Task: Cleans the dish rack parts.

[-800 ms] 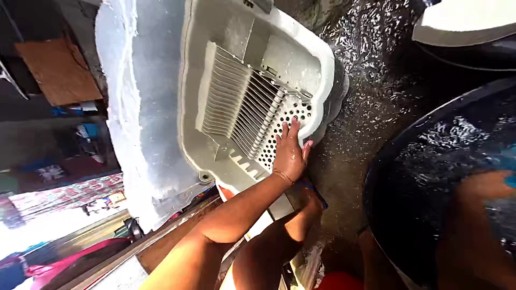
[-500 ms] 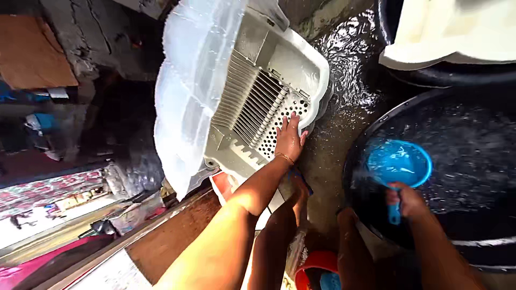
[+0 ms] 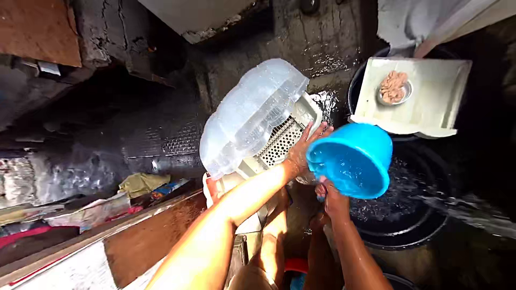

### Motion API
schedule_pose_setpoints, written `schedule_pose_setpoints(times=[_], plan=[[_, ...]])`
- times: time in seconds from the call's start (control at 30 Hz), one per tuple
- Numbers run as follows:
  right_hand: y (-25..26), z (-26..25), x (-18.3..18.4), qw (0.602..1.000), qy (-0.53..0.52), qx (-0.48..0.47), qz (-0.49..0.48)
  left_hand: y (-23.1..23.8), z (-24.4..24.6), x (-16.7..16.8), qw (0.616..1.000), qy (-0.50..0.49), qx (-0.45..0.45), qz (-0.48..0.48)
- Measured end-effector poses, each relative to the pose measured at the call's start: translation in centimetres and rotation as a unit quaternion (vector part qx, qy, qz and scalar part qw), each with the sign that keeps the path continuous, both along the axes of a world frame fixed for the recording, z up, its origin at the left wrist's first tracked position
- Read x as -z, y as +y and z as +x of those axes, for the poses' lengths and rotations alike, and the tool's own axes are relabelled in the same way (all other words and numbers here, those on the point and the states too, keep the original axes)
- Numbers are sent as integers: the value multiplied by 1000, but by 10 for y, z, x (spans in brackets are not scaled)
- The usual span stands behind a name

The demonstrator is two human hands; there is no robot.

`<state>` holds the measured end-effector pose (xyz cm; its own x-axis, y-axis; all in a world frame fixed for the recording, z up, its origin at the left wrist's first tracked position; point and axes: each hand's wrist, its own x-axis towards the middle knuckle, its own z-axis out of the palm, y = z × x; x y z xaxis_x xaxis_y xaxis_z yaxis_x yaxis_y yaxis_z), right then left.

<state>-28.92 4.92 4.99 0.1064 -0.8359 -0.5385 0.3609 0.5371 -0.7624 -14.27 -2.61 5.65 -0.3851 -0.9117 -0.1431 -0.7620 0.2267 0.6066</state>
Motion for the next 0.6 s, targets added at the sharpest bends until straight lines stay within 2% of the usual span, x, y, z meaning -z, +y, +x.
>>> schedule_pose_setpoints(times=[0.07, 0.1, 0.13, 0.17, 0.2, 0.23, 0.3, 0.33, 0.43, 0.47, 0.5, 0.53, 0.57, 0.6], plan=[[-39, 28, -22, 994, -3, 18, -103, -4, 14, -56, 988, 115, -100, 14], [-57, 40, -33, 988, -11, 13, -156, -7, 20, -81, 982, 108, -150, 33], [-73, 52, -46, 978, -1, -2, -210, -24, 25, -132, 973, -2, -161, 163], [-90, 64, -56, 962, 17, -11, -272, -52, 26, -175, 933, -156, -124, 300], [-108, 79, -62, 940, 53, 6, -337, -46, 43, -163, 967, -153, -121, 167], [-124, 90, -69, 912, 106, 10, -397, -45, 61, -149, 981, -138, -122, 59], [-148, 110, -94, 855, 218, 10, -471, -58, 87, -166, 981, -133, -132, 60], [-157, 120, -110, 844, 247, 12, -476, -66, 95, -173, 980, -127, -145, 48], [-171, 140, -142, 846, 271, 5, -459, -79, 112, -190, 975, -139, -159, -60], [-174, 142, -146, 838, 281, 17, -467, -86, 123, -186, 973, -172, -148, -52], [-175, 140, -148, 830, 296, 34, -472, -95, 139, -170, 968, -203, -146, -1], [-175, 135, -145, 832, 302, 47, -463, -103, 164, -141, 963, -215, -152, 60], [-172, 124, -136, 847, 295, 56, -438, -106, 191, -109, 958, -207, -171, 100], [-166, 108, -121, 882, 272, 66, -380, -101, 218, -79, 954, -193, -189, 130]])
